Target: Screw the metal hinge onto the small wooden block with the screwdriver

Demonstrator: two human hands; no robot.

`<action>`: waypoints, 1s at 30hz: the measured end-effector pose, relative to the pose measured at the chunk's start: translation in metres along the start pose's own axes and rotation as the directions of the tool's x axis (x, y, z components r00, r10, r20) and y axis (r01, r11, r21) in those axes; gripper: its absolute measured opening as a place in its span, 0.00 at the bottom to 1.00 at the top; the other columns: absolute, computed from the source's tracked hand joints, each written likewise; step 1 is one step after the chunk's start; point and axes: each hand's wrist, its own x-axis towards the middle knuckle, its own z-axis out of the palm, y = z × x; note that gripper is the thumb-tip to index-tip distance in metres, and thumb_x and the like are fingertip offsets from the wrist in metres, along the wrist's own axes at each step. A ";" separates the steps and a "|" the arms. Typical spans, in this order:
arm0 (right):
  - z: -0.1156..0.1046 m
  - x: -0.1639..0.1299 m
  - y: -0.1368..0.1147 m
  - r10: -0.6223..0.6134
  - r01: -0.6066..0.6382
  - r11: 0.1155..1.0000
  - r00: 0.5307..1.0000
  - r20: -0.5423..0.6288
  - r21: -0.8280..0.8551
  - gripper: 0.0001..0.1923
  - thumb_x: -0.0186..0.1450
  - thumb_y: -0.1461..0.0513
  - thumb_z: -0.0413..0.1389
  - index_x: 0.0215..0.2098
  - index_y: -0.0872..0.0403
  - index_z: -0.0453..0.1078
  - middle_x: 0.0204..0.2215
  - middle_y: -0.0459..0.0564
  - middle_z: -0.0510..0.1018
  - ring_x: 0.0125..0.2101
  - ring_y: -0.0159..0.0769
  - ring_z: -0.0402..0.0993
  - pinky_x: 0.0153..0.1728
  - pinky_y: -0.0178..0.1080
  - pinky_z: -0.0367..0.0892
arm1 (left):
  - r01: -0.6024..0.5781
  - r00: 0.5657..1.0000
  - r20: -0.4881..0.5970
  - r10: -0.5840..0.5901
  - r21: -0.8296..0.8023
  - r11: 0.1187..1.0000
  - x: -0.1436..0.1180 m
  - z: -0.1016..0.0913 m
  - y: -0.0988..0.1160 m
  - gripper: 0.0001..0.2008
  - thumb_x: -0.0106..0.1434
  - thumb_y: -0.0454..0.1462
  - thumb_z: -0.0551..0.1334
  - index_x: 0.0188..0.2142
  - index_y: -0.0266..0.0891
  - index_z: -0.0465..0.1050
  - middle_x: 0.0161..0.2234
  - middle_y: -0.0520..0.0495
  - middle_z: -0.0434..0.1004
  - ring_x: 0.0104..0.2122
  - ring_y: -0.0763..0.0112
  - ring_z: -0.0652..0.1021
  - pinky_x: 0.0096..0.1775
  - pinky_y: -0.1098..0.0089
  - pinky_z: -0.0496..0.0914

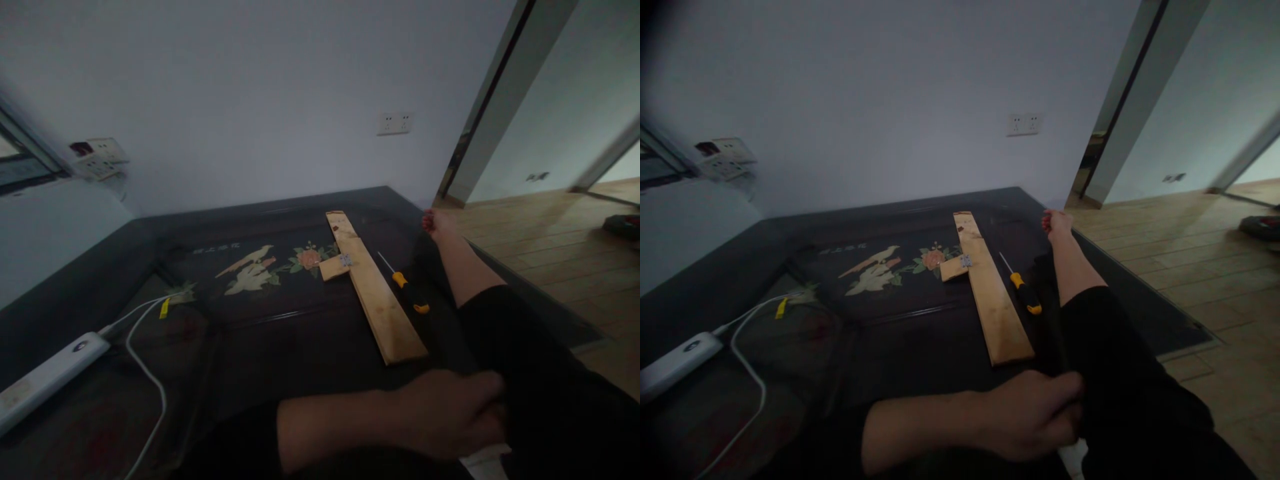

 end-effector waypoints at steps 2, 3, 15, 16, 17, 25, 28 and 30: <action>0.008 -0.003 -0.001 0.047 -0.047 0.998 0.999 -0.012 -0.029 0.17 0.70 0.57 0.48 0.51 0.57 0.67 0.49 0.54 0.71 0.46 0.39 0.71 0.46 0.46 0.69 | -0.022 1.000 -0.010 0.023 0.036 0.999 0.000 -0.002 0.001 0.08 0.67 0.40 0.52 0.44 0.41 0.62 0.26 0.52 0.65 0.25 0.72 0.70 0.25 0.74 0.61; 0.014 -0.006 -0.001 0.064 -0.064 0.997 0.998 -0.008 -0.043 0.17 0.69 0.57 0.51 0.52 0.56 0.66 0.50 0.54 0.71 0.46 0.39 0.71 0.45 0.46 0.70 | -0.019 1.000 -0.020 0.021 0.064 0.998 0.000 -0.004 0.000 0.09 0.68 0.41 0.51 0.44 0.41 0.63 0.28 0.51 0.69 0.26 0.71 0.72 0.25 0.73 0.61; 0.076 -0.075 -0.043 -0.162 0.281 0.954 0.777 0.608 -0.105 0.05 0.61 0.63 0.57 0.31 0.57 0.73 0.22 0.45 0.74 0.22 0.27 0.68 0.26 0.31 0.64 | 0.274 0.874 -0.461 -0.154 0.206 0.940 -0.034 -0.126 -0.091 0.09 0.67 0.37 0.52 0.36 0.39 0.70 0.32 0.48 0.75 0.32 0.68 0.74 0.34 0.70 0.66; 0.078 -0.077 -0.046 -0.187 0.343 0.931 0.744 0.641 -0.126 0.05 0.61 0.62 0.57 0.31 0.57 0.73 0.22 0.45 0.74 0.22 0.27 0.68 0.27 0.32 0.63 | 0.322 0.836 -0.516 -0.185 0.190 0.927 -0.036 -0.135 -0.104 0.10 0.67 0.37 0.52 0.35 0.38 0.70 0.30 0.48 0.74 0.30 0.68 0.73 0.33 0.70 0.65; 0.081 -0.077 -0.048 -0.217 0.429 0.888 0.711 0.669 -0.167 0.06 0.62 0.62 0.56 0.32 0.56 0.73 0.23 0.45 0.74 0.23 0.28 0.69 0.27 0.32 0.63 | 0.362 0.802 -0.558 -0.211 0.175 0.916 -0.038 -0.142 -0.117 0.10 0.67 0.37 0.52 0.34 0.38 0.69 0.29 0.49 0.73 0.29 0.69 0.73 0.33 0.69 0.65; 0.101 -0.069 -0.026 -0.094 0.656 0.584 0.640 0.763 -0.478 0.06 0.63 0.60 0.54 0.34 0.52 0.72 0.30 0.49 0.78 0.30 0.35 0.72 0.32 0.36 0.61 | 0.415 0.608 -0.788 -0.096 0.212 0.885 -0.037 -0.134 -0.186 0.12 0.65 0.35 0.56 0.48 0.38 0.65 0.48 0.42 0.69 0.51 0.61 0.69 0.54 0.59 0.62; 0.100 -0.065 -0.017 -0.053 0.618 0.538 0.704 0.708 -0.574 0.11 0.64 0.59 0.51 0.41 0.53 0.71 0.32 0.53 0.78 0.32 0.39 0.73 0.33 0.39 0.61 | 0.399 0.615 -0.782 -0.106 0.192 0.896 -0.037 -0.130 -0.193 0.17 0.64 0.37 0.59 0.51 0.38 0.62 0.51 0.41 0.67 0.53 0.60 0.67 0.56 0.57 0.61; 0.099 -0.062 -0.010 -0.024 0.585 0.504 0.745 0.667 -0.635 0.16 0.65 0.57 0.50 0.48 0.55 0.69 0.34 0.57 0.78 0.34 0.44 0.74 0.34 0.42 0.62 | 0.401 0.625 -0.771 -0.126 0.178 0.899 -0.037 -0.131 -0.196 0.20 0.63 0.40 0.61 0.53 0.39 0.61 0.53 0.40 0.66 0.55 0.59 0.66 0.57 0.56 0.60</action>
